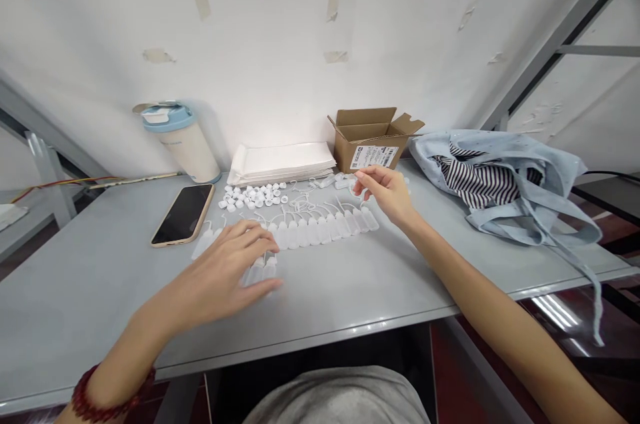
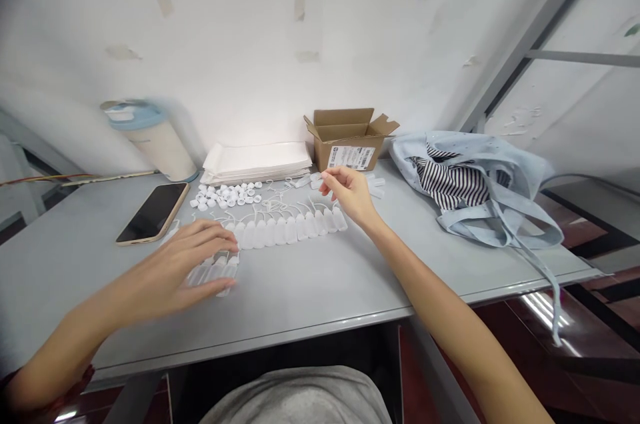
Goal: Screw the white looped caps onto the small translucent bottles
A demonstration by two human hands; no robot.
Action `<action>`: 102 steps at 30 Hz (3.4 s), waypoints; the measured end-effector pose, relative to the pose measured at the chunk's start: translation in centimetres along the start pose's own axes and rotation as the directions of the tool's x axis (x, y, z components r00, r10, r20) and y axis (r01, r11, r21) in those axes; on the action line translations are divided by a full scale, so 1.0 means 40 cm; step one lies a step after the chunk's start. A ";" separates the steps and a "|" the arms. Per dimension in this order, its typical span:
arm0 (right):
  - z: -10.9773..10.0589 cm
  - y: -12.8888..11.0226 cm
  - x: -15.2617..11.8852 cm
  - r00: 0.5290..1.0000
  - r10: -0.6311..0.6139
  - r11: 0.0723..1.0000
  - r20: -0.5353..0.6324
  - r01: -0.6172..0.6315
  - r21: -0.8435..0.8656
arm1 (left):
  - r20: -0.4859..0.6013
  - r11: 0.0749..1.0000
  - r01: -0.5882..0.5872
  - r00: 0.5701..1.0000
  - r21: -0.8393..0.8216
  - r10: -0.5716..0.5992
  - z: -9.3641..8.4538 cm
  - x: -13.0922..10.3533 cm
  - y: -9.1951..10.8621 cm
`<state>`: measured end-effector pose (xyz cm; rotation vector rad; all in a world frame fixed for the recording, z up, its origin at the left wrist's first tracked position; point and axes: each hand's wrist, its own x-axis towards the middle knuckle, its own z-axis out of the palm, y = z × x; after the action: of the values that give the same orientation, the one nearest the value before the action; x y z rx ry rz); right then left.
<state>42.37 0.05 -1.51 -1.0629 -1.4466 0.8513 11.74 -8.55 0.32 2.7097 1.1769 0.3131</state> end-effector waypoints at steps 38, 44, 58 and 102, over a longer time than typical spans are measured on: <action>-0.225 0.106 0.088 0.968 0.241 0.359 -0.066 -0.151 -0.921 | -0.348 0.963 0.183 0.905 -0.199 -0.244 0.016 0.295 -0.105; -0.198 0.104 0.080 0.971 0.239 0.369 -0.031 -0.120 -0.922 | -0.402 0.910 0.213 0.844 -0.357 -0.355 0.002 0.233 -0.062; 0.050 -0.018 -0.068 0.931 -0.056 0.993 0.360 0.090 -0.077 | -0.551 0.992 -0.110 0.833 -0.067 0.055 0.049 0.207 0.007; 0.085 -0.032 -0.104 0.890 0.107 0.957 0.443 -0.214 0.198 | -0.168 0.863 -0.041 0.984 -0.503 -0.052 0.027 0.195 0.036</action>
<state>38.81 -4.11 -2.25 -0.8484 -1.5734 1.4151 18.24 -3.88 0.59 2.2487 0.9682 0.7594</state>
